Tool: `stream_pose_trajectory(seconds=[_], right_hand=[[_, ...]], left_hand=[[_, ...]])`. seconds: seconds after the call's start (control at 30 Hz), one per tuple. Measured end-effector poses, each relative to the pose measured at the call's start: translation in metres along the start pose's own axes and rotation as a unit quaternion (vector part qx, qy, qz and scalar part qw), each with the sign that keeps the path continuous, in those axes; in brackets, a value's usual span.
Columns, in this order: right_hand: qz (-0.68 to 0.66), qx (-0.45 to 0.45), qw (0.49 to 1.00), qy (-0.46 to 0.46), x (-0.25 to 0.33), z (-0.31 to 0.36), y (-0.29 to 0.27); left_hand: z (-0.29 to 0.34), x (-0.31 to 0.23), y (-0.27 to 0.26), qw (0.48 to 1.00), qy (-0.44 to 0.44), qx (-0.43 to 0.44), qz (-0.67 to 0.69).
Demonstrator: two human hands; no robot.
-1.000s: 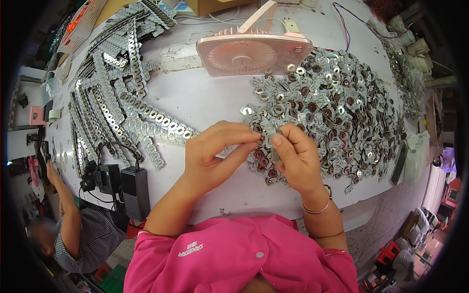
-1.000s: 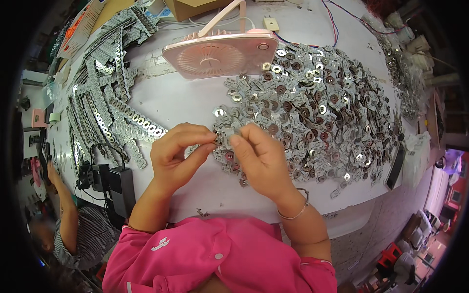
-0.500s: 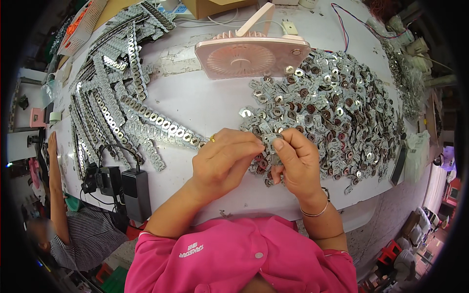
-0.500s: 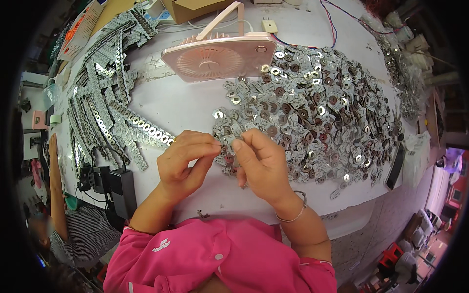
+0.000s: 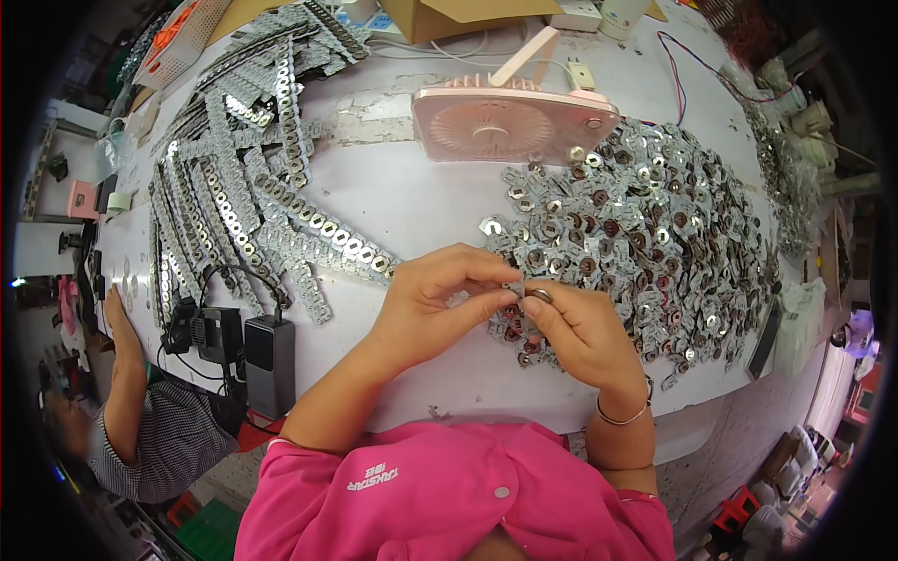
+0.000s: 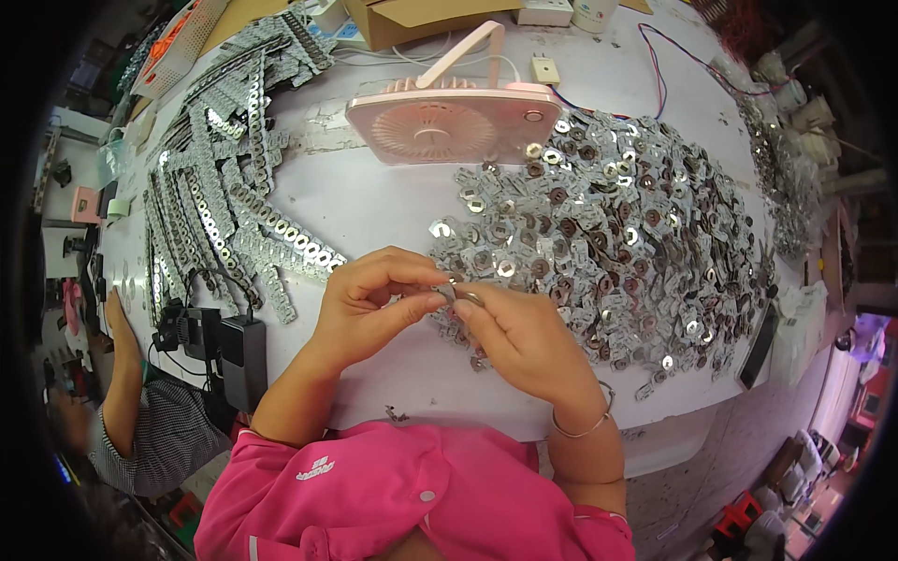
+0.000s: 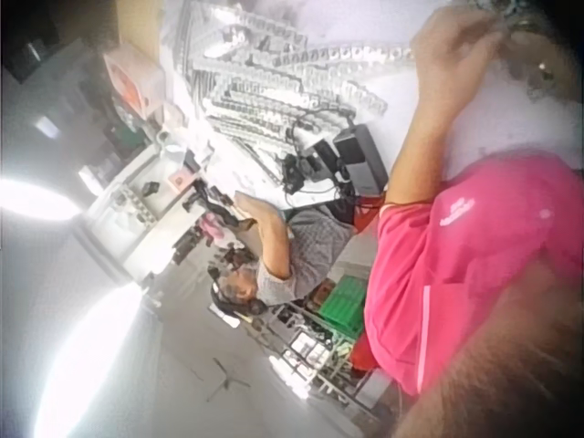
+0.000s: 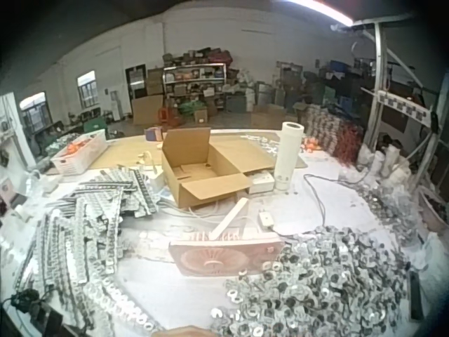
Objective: The recorder is assembling small metal parts by interlocking or fastening them together manually.
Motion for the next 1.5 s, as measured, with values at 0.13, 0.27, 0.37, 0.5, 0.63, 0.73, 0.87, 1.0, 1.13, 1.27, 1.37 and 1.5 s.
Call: stream_pose_trajectory(seconds=[0.13,0.27,0.37,0.5,0.63,0.73,0.87,1.0,1.13,1.27,1.37,1.5], right_hand=[[-0.001,0.007,1.0,-0.016,0.002,0.002,0.0],[-0.01,-0.003,1.0,-0.013,0.005,0.0,-0.005],[-0.084,-0.041,0.995,-0.022,0.003,0.0,-0.004],[-0.087,-0.022,0.996,-0.019,0.001,-0.001,0.0],[-0.165,0.011,0.985,0.05,-0.013,0.001,0.013],[-0.232,0.035,0.968,0.092,-0.01,0.005,0.019],[-0.256,0.047,0.96,0.105,-0.013,0.003,0.026],[-0.313,-0.004,0.943,0.116,-0.015,0.0,0.02],[-0.36,-0.027,0.924,0.122,-0.016,-0.002,0.015],[-0.382,-0.036,0.914,0.133,-0.015,0.0,0.013],[-0.382,-0.068,0.915,0.114,-0.014,0.0,0.011],[-0.293,-0.117,0.949,0.016,-0.005,0.003,-0.001]], left_hand=[[-0.001,-0.004,-0.007,0.999,-0.031,0.03,-0.007],[-0.002,-0.008,-0.008,0.999,-0.023,0.039,0.011],[-0.003,-0.013,-0.008,0.999,-0.012,0.05,-0.005],[0.0,-0.011,-0.005,0.998,-0.026,0.064,0.01],[0.002,-0.005,-0.002,0.985,-0.111,0.082,0.106],[0.002,-0.001,-0.003,0.964,-0.171,0.106,0.174],[0.003,0.013,-0.002,0.946,-0.201,0.112,0.23],[-0.001,0.01,0.004,0.96,-0.155,0.011,0.232],[0.002,-0.011,0.004,0.997,0.023,-0.025,0.073],[0.01,-0.019,0.006,0.989,0.125,-0.019,-0.08],[0.017,-0.016,0.005,0.987,0.128,-0.031,-0.09],[0.016,-0.02,0.018,0.993,0.031,-0.065,0.098]])
Point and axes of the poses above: each hand's wrist, its own z-axis away from the middle knuckle, its own y-axis out of the palm, x = y × z, the point moved 7 cm from there along -z, towards the middle knuckle, and after that the axes turned 11 degrees about -x, right-handed, at the moved point
